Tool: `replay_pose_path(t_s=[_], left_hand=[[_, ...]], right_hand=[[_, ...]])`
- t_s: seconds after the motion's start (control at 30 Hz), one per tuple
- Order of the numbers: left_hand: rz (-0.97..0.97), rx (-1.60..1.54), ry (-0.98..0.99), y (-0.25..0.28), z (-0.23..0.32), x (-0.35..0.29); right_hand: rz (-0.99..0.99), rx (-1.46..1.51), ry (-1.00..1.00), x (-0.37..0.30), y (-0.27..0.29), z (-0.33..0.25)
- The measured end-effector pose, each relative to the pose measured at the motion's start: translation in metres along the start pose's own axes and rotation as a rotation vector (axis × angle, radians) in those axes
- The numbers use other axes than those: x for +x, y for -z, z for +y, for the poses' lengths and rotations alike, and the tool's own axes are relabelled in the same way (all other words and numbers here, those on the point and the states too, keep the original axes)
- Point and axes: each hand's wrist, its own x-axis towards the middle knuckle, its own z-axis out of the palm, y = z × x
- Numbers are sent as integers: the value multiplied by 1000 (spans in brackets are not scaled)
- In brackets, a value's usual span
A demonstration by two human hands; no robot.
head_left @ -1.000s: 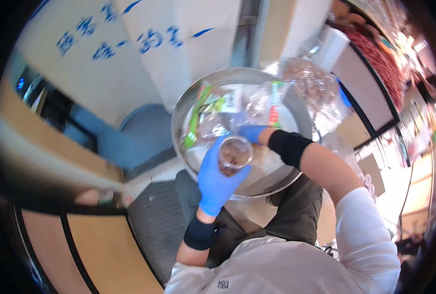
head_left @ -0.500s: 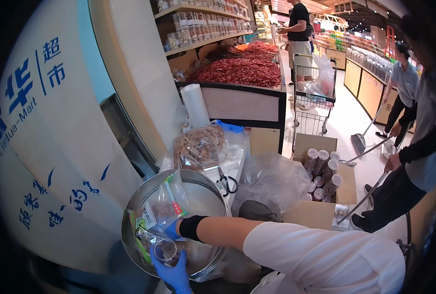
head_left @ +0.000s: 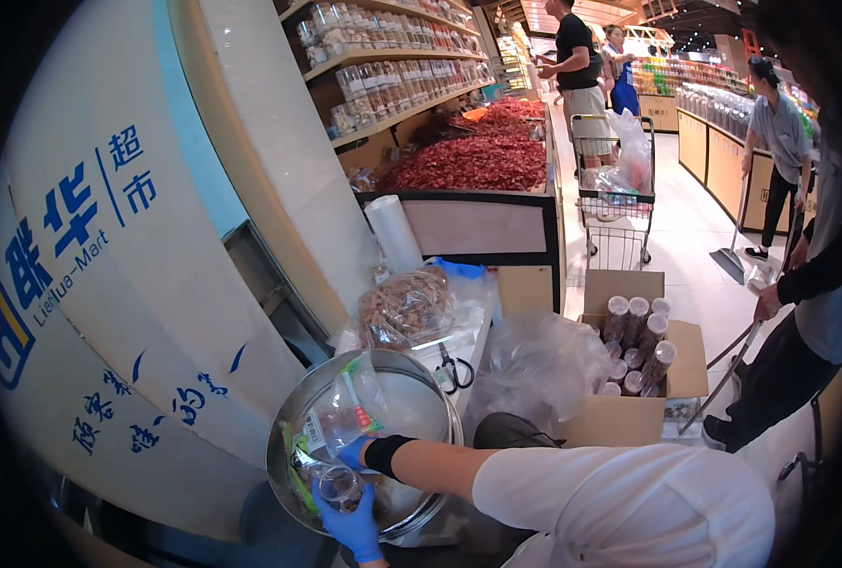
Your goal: Packaging dried fruit from a large bag into small plastic jars using a scale.
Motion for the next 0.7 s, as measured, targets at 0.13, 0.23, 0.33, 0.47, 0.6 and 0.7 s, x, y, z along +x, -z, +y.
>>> replay_pose_path(t_s=[0.13,0.23,0.33,0.47,0.6,0.7], left_hand=[[2,-14,37,1,6,-2],[-14,4,28,-3,12,-2],[-56,66,21,-9,11,3],[74,252,-4,6,46,-11],[-21,294,75,9,51,-11],[13,289,89,23,38,-13]], right_hand=[[-50,-122,-20,20,-17,0],[-53,-167,-55,28,-22,3],[-107,-423,-15,25,-9,9],[-82,17,-73,-9,35,-31],[-11,25,-58,-28,62,-29],[38,160,-38,-4,28,-44]])
